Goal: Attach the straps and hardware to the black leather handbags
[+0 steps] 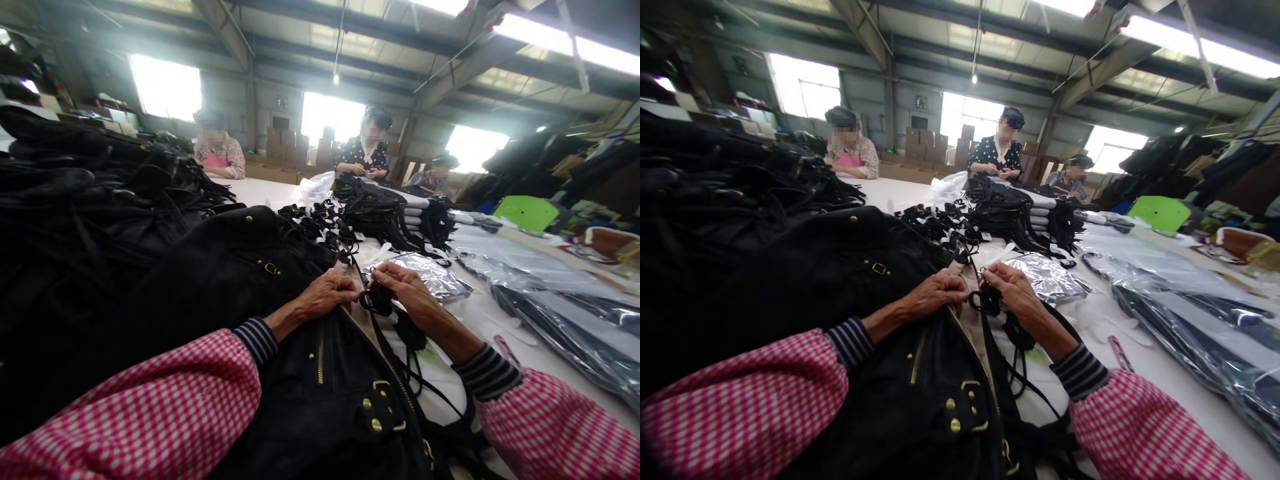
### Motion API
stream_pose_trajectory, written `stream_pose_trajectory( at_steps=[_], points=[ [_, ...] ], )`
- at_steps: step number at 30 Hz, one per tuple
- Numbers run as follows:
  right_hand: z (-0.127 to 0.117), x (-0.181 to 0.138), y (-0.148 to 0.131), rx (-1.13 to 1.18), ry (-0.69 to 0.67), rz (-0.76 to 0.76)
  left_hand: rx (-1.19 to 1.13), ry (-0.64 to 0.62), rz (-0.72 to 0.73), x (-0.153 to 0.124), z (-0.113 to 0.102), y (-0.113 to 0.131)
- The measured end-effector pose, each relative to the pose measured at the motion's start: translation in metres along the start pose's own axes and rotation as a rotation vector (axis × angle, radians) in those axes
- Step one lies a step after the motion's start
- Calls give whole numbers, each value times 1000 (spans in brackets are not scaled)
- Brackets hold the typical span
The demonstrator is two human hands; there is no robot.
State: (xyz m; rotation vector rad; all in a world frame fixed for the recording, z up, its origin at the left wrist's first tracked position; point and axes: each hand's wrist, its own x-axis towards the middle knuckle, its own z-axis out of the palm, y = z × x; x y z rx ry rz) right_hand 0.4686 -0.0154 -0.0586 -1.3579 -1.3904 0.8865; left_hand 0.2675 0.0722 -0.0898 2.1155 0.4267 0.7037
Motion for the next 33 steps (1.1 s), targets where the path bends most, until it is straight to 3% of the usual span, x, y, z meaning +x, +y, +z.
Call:
stream_pose_trajectory(
  at_steps=[18, 21, 27, 33],
  points=[
    [-4, 11, -9, -66, -156, -22, 37, -126, 43, 4, -7, -4],
    [4, 11, -9, -103, -112, -52, 43, -114, 43, 4, -5, -4],
    [12, 4, 1, 24, 173, 45, 63, -92, 26, 3, -4, -3],
    [2, -15, 9, 222, 112, 168, 89, -94, 41, 4, -4, -5]
  ],
)
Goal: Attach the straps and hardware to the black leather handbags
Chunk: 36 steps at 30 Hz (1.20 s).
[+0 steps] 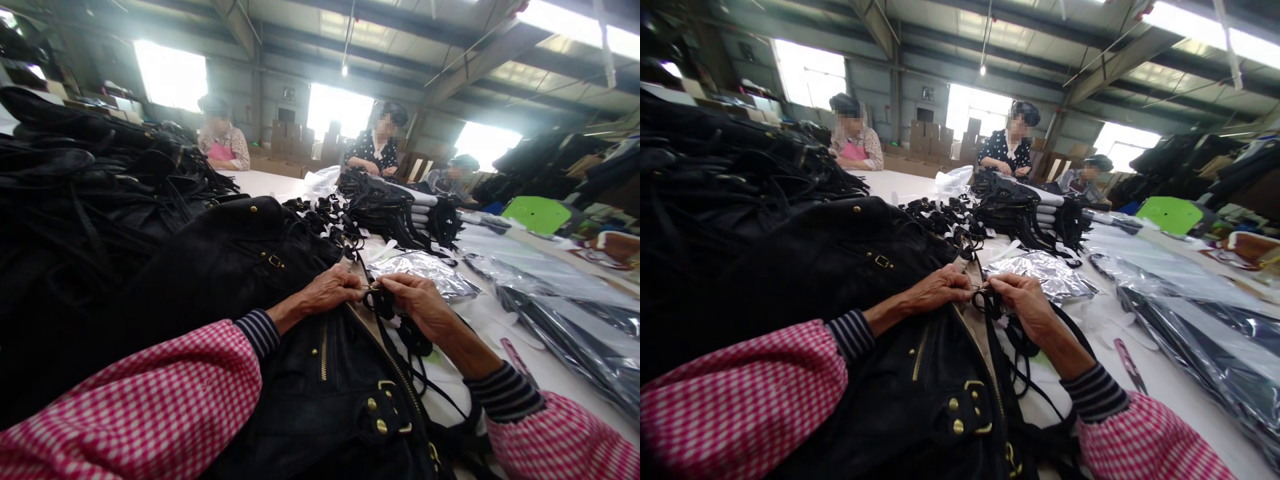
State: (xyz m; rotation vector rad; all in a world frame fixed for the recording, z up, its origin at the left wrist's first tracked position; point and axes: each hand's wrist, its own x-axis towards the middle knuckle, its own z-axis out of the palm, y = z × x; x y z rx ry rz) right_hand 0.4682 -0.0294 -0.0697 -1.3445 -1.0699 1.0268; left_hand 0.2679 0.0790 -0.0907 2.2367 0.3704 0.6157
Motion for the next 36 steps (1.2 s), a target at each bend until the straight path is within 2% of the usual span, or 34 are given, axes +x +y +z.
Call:
stream_pose_trajectory(
  at_steps=[5, 11, 15, 21, 29, 36],
  points=[
    [9, -4, 2, -6, 25, 9, 23, -12, 9, -1, -1, -1],
    [24, -1, 2, -128, -12, -143, 96, 1, 0, -3, 1, -1],
    [26, -2, -1, -200, -69, -153, 154, 36, -25, -4, 2, -2],
    [22, -14, -5, -292, -32, -194, 166, -10, -7, -3, 2, -3],
    [17, -20, 12, -113, -16, -149, 183, -44, -9, -2, 2, -5],
    [21, -18, 12, -113, -2, -138, 190, -32, -1, -2, 3, -4]
  ],
)
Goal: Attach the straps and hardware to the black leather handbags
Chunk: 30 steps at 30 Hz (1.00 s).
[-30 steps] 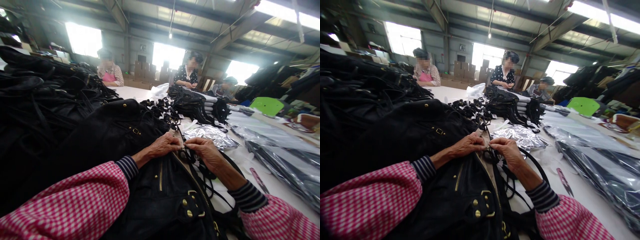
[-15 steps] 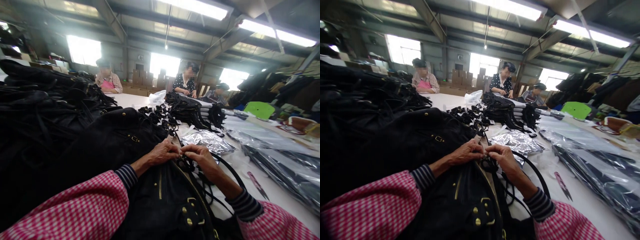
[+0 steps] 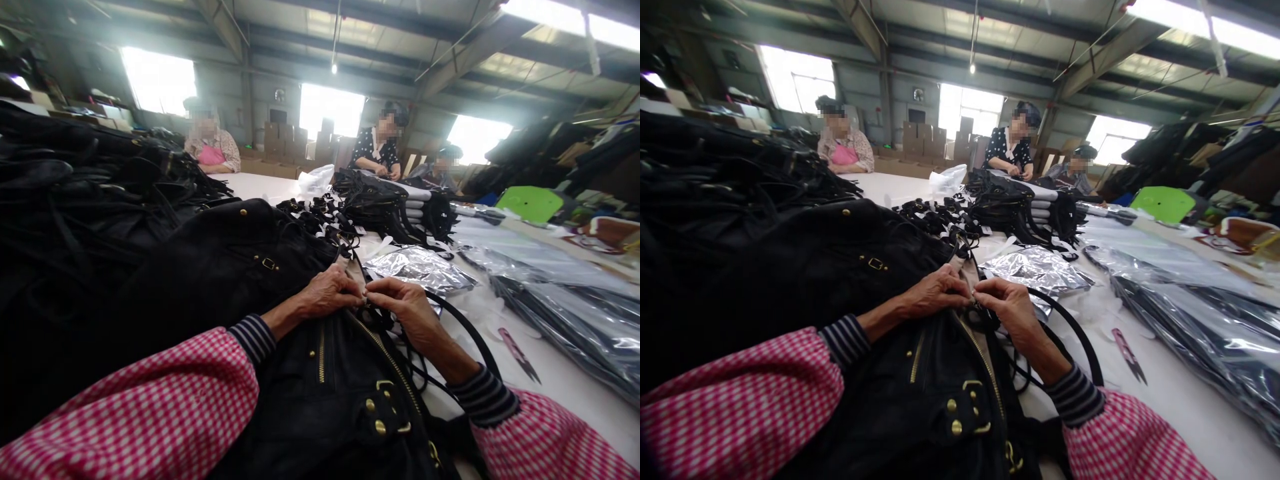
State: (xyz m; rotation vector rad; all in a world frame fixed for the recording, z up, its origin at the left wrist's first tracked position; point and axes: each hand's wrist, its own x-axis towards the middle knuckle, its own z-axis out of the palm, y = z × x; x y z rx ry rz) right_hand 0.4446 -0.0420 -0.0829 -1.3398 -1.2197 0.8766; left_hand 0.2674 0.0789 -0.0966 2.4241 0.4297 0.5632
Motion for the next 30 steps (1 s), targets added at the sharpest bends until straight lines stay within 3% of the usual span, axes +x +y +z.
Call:
stream_pose_trajectory(
  at_steps=[17, 30],
  points=[
    [2, 18, -8, -15, 3, -31, -323, -34, 105, 4, -3, -3],
    [1, 18, 1, -12, -64, -50, -276, 56, -6, 0, -4, 5]
  ],
)
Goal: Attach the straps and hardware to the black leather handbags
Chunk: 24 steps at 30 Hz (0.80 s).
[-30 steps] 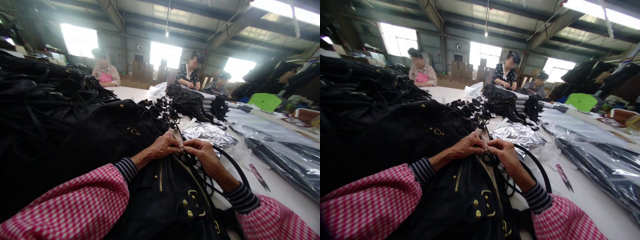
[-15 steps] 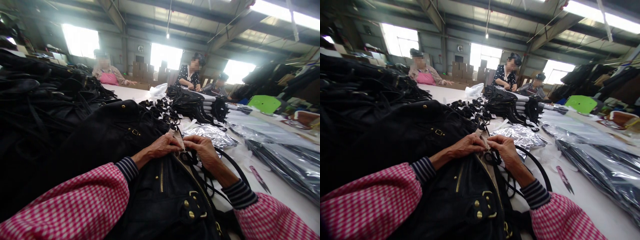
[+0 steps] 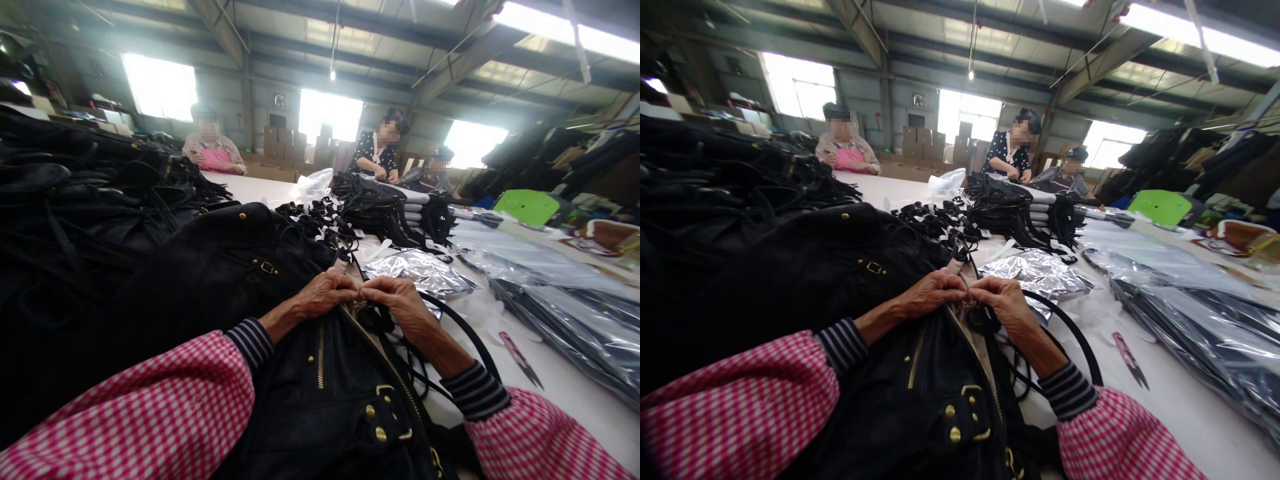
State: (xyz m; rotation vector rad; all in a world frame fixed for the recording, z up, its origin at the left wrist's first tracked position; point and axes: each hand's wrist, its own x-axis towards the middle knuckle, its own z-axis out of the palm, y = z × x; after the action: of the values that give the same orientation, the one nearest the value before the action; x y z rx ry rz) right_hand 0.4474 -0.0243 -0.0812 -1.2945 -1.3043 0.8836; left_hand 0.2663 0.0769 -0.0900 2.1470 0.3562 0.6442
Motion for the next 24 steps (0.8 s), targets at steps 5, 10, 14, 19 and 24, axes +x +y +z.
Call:
stream_pose_trajectory(
  at_steps=[5, 10, 14, 19, 24],
  points=[
    [2, 0, 7, 68, 27, 14, 23, 13, -24, -1, 0, 3],
    [7, -3, 10, 76, 80, 17, 51, 57, -46, -1, 3, 1],
    [10, -3, 10, 56, 98, -1, 81, 106, -64, 0, 6, -1],
    [11, -3, 11, 44, 116, -13, 71, 186, -96, -1, 10, 3],
    [11, -3, 13, 92, 107, -5, 42, 203, -96, -3, 8, 7]
  ],
)
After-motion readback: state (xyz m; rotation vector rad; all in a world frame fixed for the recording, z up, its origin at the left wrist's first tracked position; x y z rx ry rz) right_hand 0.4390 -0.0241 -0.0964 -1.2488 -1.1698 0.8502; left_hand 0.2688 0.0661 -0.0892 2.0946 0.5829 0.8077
